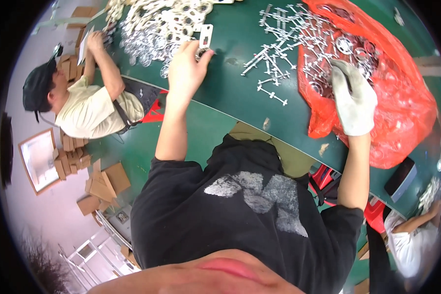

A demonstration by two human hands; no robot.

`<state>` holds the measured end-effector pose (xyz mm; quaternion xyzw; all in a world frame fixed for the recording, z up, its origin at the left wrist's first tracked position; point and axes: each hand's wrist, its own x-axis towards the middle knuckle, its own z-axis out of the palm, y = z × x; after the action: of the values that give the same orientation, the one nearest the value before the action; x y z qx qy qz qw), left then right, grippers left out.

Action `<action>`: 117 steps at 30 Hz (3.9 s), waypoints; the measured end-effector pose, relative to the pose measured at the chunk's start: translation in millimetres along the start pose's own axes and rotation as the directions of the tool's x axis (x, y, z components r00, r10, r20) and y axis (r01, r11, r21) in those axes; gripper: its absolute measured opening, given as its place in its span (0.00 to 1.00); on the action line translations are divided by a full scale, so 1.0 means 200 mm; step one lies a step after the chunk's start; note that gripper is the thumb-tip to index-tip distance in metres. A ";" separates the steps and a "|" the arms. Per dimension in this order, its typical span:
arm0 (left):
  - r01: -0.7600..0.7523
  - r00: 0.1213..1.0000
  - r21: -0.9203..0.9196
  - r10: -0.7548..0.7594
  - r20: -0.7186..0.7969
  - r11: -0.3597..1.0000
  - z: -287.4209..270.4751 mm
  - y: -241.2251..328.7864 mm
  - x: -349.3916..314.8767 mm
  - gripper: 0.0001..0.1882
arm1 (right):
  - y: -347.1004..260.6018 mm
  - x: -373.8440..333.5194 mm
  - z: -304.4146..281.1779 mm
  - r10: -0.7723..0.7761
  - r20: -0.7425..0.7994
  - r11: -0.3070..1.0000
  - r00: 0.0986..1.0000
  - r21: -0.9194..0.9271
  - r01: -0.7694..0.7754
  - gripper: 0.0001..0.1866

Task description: The person assembles components by picking up plastic brackets and circular metal inserts and pressing the inserts into the brackets by hand.

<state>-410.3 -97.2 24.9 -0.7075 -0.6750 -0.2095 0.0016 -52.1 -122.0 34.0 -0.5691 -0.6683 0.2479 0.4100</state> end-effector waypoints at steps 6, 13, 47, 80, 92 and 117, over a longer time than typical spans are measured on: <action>-0.291 0.886 -0.390 0.400 0.235 0.873 -0.03 0.46 0.19 0.24 | -0.10 0.10 0.05 -0.607 0.058 0.734 0.792 -0.342 0.587 0.31; -0.401 0.849 -0.677 0.527 -0.023 0.617 0.24 0.86 0.26 0.19 | 0.03 0.11 -0.06 -0.104 -0.169 0.919 0.980 -0.394 0.030 0.16; -0.403 0.811 -0.846 0.565 -0.153 0.349 0.37 0.81 0.26 0.14 | -0.07 0.05 -0.06 0.214 0.104 0.892 0.971 -0.426 -0.151 0.20; -0.792 0.476 -0.586 0.775 -0.415 0.172 0.32 0.80 0.27 0.31 | -0.06 0.07 -0.16 0.264 0.513 0.941 0.817 0.048 -0.334 0.22; -0.129 0.722 -0.976 0.691 0.029 0.176 0.27 0.84 0.24 0.13 | -0.01 -0.01 -0.05 -0.184 0.213 0.940 0.959 -0.247 0.235 0.14; -0.327 0.940 0.244 0.341 -0.018 0.913 0.13 0.20 0.81 0.18 | -0.01 0.00 -0.04 0.236 0.102 0.972 0.967 -0.042 -0.232 0.14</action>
<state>-364.0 60.3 61.1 -0.8004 -0.5641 -0.1451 0.1419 -47.2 -123.4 40.5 -0.6360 -0.6210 0.3144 0.3331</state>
